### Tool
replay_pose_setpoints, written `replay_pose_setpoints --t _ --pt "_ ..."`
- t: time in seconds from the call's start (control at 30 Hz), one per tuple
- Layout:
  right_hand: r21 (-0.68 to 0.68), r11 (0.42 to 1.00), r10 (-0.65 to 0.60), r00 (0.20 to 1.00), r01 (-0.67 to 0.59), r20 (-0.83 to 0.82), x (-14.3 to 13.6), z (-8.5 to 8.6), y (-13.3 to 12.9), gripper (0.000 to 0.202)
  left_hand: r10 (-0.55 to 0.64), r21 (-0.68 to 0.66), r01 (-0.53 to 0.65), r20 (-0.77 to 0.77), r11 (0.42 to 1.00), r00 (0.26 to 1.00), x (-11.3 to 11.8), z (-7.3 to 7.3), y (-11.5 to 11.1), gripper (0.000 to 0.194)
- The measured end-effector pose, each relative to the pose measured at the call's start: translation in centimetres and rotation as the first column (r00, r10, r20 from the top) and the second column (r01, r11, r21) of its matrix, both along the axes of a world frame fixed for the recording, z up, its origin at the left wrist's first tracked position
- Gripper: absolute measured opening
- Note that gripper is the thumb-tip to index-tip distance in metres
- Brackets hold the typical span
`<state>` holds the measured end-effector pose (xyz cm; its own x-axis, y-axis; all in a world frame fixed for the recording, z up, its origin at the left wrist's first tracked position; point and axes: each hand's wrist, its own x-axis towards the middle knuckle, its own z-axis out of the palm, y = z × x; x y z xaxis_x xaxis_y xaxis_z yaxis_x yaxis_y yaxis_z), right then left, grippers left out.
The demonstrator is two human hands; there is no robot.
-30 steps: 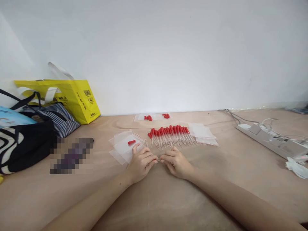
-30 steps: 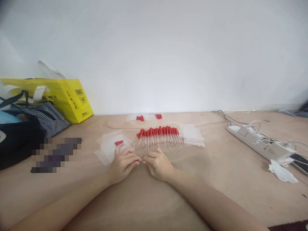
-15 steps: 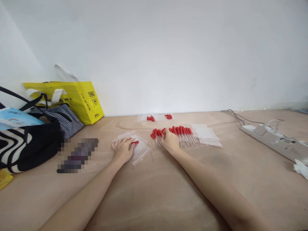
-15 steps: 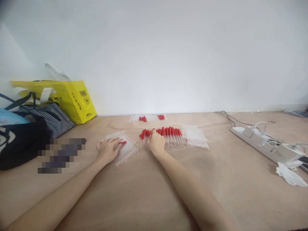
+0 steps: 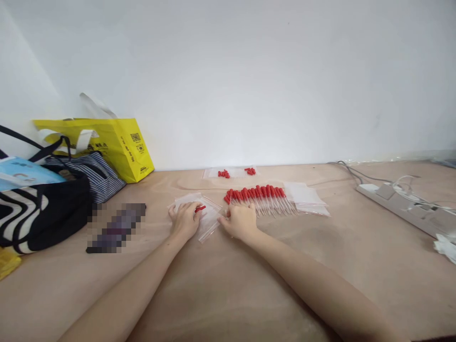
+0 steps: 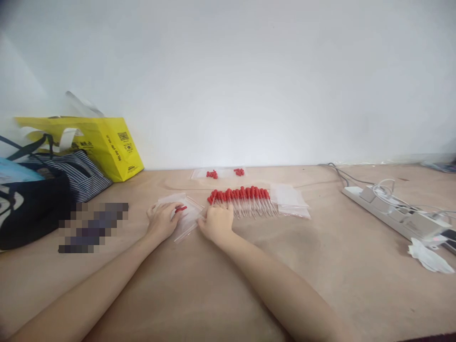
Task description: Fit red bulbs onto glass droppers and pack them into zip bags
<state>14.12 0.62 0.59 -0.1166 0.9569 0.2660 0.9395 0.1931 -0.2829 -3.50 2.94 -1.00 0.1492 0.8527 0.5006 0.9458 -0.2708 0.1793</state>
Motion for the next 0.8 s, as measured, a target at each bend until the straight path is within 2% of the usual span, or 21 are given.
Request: replay_pose_setpoints --t 0.17,0.37,0.6,0.8 --pt "-0.123 0.992 0.003 0.994 0.010 0.106 -0.8 0.3 -1.2 0.030 -0.051 0.048 0.051 -0.005 0.998 0.999 0.6 -0.1 -0.6 0.025" --pt "-0.042 0.994 -0.098 0.991 0.102 0.086 0.7 -0.1 -1.8 0.035 -0.185 0.065 0.185 -0.006 0.981 0.983 1.8 0.0 -2.0 0.023" --pt "-0.062 0.996 -0.058 0.987 0.068 0.149 1.9 -0.5 -1.8 0.029 -0.318 -0.003 0.318 0.016 0.948 0.948 3.4 0.3 -4.0 0.016" --pt "-0.068 0.998 0.000 0.983 0.013 0.183 3.1 -0.6 -3.1 0.019 -0.385 -0.016 0.386 0.042 0.922 0.922 3.7 0.1 -4.4 0.012"
